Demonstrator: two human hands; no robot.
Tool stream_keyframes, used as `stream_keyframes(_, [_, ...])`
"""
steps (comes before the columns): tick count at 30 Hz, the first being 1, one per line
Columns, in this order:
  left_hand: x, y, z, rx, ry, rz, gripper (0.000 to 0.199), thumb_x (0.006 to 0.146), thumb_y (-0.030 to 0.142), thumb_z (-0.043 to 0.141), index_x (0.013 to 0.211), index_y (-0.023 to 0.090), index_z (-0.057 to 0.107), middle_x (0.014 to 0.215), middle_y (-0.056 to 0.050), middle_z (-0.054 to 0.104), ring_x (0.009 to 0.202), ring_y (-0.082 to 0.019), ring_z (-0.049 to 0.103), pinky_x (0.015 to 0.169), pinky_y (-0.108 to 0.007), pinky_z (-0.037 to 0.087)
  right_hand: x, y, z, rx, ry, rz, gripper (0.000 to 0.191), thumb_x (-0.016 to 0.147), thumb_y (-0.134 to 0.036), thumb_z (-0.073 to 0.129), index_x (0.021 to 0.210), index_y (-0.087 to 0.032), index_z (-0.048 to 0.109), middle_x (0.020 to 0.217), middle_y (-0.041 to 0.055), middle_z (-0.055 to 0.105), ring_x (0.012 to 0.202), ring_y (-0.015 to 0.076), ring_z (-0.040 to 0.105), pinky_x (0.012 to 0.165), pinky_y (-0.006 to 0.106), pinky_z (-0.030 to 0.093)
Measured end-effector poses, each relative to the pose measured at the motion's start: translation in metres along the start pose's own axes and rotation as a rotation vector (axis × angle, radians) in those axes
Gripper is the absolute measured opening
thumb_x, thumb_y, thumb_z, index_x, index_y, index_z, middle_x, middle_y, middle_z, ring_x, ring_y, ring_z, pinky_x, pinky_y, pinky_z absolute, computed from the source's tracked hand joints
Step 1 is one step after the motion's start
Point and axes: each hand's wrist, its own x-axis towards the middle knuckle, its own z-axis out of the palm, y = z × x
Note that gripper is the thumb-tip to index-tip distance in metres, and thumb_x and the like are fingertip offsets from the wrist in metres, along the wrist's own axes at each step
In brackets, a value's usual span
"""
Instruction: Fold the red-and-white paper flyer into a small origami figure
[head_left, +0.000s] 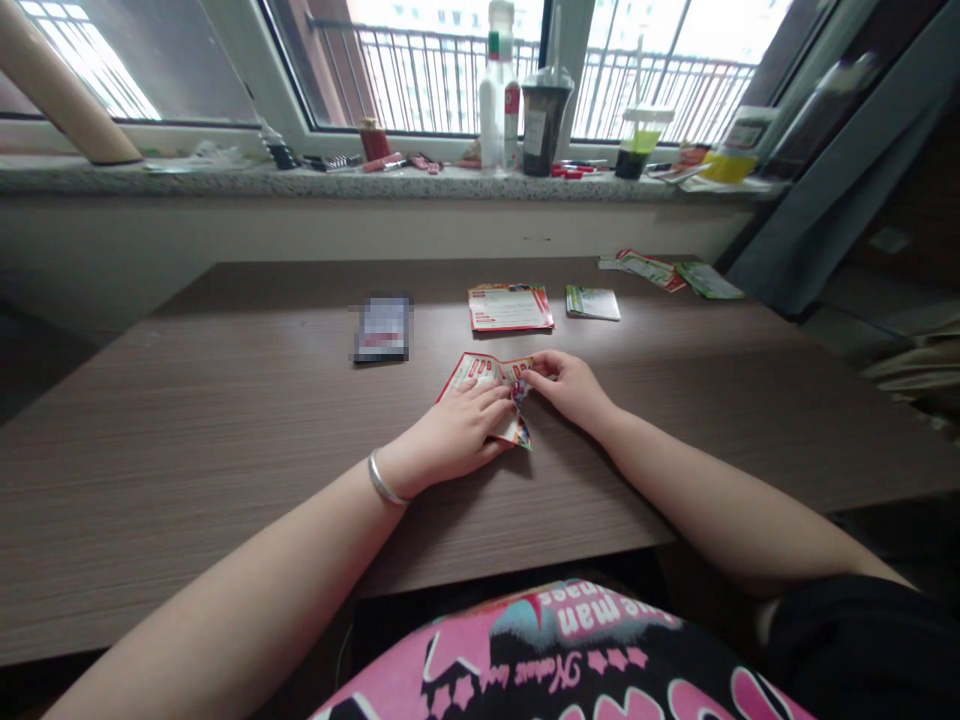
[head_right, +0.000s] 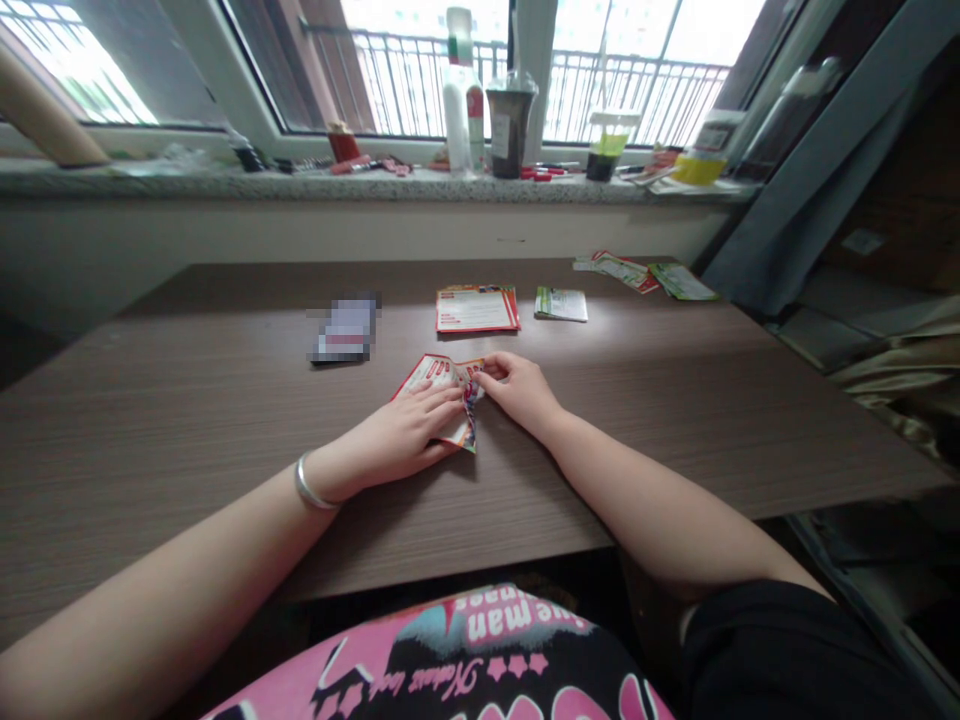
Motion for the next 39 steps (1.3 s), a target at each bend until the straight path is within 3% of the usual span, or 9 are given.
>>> stream_keyframes(3, [0.0, 0.001, 0.002, 0.004, -0.011, 0.015, 0.045, 0.09, 0.035, 0.056, 0.129, 0.013, 0.054, 0.142, -0.017, 0.051, 0.136, -0.027, 0.043, 0.116, -0.046, 0.03, 0.001, 0.004, 0.0, 0.032, 0.016, 0.036, 0.013, 0.079, -0.031, 0.064, 0.081, -0.018, 0.065, 0.076, 0.0021, 0.072, 0.067, 0.0152, 0.065, 0.066, 0.029, 0.053])
stream_keyframes(7, [-0.001, 0.004, 0.003, -0.018, -0.032, 0.003, 0.041, 0.092, 0.033, 0.053, 0.128, 0.014, 0.053, 0.147, -0.016, 0.045, 0.14, -0.027, 0.037, 0.116, -0.045, 0.029, 0.003, 0.011, -0.002, 0.049, 0.017, 0.108, 0.005, 0.077, -0.024, 0.063, 0.078, -0.019, 0.064, 0.078, 0.0021, 0.073, 0.071, 0.016, 0.067, 0.072, 0.03, 0.054])
stream_keyframes(14, [-0.002, 0.006, 0.0, -0.074, -0.08, -0.003, 0.05, 0.09, 0.037, 0.054, 0.135, 0.017, 0.047, 0.149, -0.013, 0.044, 0.143, -0.026, 0.031, 0.117, -0.047, 0.025, 0.008, 0.018, -0.007, -0.046, 0.014, 0.19, 0.011, 0.075, -0.028, 0.07, 0.077, -0.018, 0.066, 0.073, 0.003, 0.073, 0.067, 0.016, 0.067, 0.068, 0.03, 0.053])
stream_keyframes(21, [-0.001, 0.01, -0.005, -0.052, -0.031, 0.046, 0.044, 0.088, 0.033, 0.057, 0.13, 0.017, 0.053, 0.144, -0.01, 0.051, 0.137, -0.028, 0.04, 0.114, -0.044, 0.033, 0.009, 0.019, -0.01, -0.123, 0.006, 0.171, 0.01, 0.076, -0.028, 0.07, 0.076, -0.018, 0.067, 0.073, 0.0022, 0.073, 0.064, 0.0149, 0.065, 0.067, 0.029, 0.051])
stream_keyframes(29, [0.0, 0.016, -0.02, -0.118, -0.068, 0.089, 0.036, 0.082, 0.023, 0.063, 0.117, 0.016, 0.059, 0.134, -0.011, 0.057, 0.128, -0.025, 0.049, 0.111, -0.038, 0.04, 0.009, 0.018, -0.011, -0.059, 0.002, 0.182, 0.01, 0.075, -0.027, 0.07, 0.074, -0.018, 0.066, 0.072, 0.0025, 0.072, 0.065, 0.0154, 0.066, 0.064, 0.028, 0.05])
stream_keyframes(39, [-0.002, 0.016, -0.009, -0.08, -0.078, 0.063, 0.045, 0.09, 0.029, 0.055, 0.135, 0.024, 0.049, 0.14, -0.009, 0.051, 0.129, -0.028, 0.045, 0.111, -0.049, 0.033, 0.008, 0.014, -0.014, 0.08, -0.081, 0.175, 0.012, 0.079, -0.03, 0.068, 0.078, -0.018, 0.064, 0.076, 0.0042, 0.073, 0.07, 0.0171, 0.068, 0.068, 0.03, 0.053])
